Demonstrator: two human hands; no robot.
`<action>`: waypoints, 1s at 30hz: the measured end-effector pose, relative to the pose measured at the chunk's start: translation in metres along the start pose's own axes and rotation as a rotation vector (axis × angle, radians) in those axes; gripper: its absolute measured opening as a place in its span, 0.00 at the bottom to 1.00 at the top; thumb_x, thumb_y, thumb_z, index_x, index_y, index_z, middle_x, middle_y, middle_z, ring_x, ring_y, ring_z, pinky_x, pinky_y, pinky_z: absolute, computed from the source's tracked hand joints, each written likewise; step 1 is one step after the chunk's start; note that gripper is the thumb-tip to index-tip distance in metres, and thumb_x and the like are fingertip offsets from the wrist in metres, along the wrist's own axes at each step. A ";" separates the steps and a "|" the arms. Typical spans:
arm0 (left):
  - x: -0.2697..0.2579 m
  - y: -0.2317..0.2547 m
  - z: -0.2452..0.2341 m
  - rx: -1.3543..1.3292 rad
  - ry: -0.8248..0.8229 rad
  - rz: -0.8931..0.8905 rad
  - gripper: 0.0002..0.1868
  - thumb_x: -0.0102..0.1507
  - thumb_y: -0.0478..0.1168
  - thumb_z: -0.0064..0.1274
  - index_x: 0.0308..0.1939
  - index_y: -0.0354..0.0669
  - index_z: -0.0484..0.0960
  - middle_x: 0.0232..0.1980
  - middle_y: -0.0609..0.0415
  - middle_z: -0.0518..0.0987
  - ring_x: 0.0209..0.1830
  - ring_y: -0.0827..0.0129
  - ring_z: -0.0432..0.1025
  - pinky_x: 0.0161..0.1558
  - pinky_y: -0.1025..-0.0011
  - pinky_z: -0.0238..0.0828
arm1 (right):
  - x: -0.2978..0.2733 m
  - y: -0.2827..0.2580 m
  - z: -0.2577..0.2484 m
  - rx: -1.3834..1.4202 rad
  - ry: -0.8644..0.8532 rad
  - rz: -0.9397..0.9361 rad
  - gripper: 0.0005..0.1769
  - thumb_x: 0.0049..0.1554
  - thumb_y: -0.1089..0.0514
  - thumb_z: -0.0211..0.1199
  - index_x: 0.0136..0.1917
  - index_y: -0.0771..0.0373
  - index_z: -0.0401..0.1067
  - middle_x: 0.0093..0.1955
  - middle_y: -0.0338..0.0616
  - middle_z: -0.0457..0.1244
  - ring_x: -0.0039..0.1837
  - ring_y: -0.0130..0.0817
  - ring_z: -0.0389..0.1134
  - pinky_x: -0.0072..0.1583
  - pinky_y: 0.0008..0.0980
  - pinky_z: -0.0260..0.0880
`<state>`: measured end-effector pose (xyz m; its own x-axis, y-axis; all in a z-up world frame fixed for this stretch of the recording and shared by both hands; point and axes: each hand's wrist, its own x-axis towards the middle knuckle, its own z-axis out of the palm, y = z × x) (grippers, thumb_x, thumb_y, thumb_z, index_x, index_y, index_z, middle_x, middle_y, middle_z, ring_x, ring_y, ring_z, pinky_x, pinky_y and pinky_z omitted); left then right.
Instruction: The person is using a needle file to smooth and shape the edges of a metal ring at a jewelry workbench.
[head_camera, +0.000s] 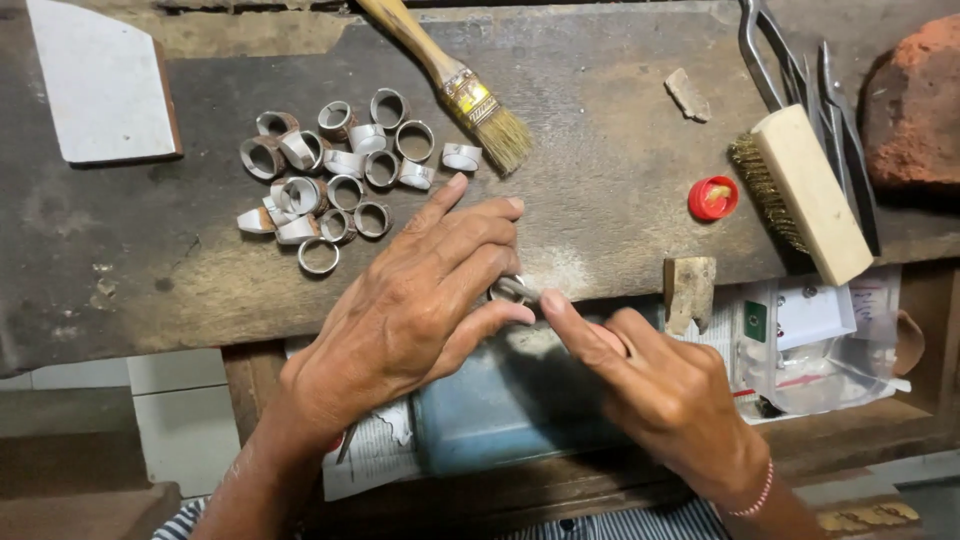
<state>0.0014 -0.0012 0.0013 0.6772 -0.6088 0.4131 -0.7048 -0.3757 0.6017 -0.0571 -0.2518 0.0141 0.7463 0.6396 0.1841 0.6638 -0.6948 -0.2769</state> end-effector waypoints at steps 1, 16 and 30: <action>0.000 0.000 0.000 0.006 -0.001 0.004 0.13 0.68 0.38 0.61 0.46 0.33 0.74 0.52 0.43 0.76 0.69 0.52 0.70 0.77 0.46 0.53 | 0.005 0.002 0.003 -0.001 0.007 -0.001 0.28 0.64 0.73 0.46 0.75 0.62 0.65 0.42 0.37 0.60 0.34 0.29 0.57 0.36 0.30 0.60; -0.001 0.002 0.001 0.016 0.009 -0.005 0.14 0.67 0.39 0.62 0.45 0.32 0.75 0.52 0.42 0.76 0.69 0.51 0.70 0.77 0.46 0.53 | 0.014 -0.001 0.003 -0.074 0.042 -0.039 0.25 0.68 0.69 0.43 0.75 0.63 0.66 0.36 0.36 0.54 0.35 0.28 0.57 0.37 0.31 0.57; -0.002 0.000 0.003 0.037 0.022 0.011 0.13 0.67 0.36 0.61 0.46 0.30 0.74 0.52 0.42 0.75 0.68 0.50 0.70 0.77 0.45 0.55 | 0.011 -0.001 0.010 -0.071 0.089 -0.006 0.25 0.69 0.71 0.44 0.75 0.58 0.68 0.37 0.38 0.55 0.35 0.29 0.59 0.40 0.31 0.61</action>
<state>-0.0002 -0.0020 -0.0012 0.6734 -0.5978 0.4351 -0.7196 -0.3948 0.5713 -0.0496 -0.2412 0.0072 0.7417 0.6143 0.2695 0.6676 -0.7148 -0.2082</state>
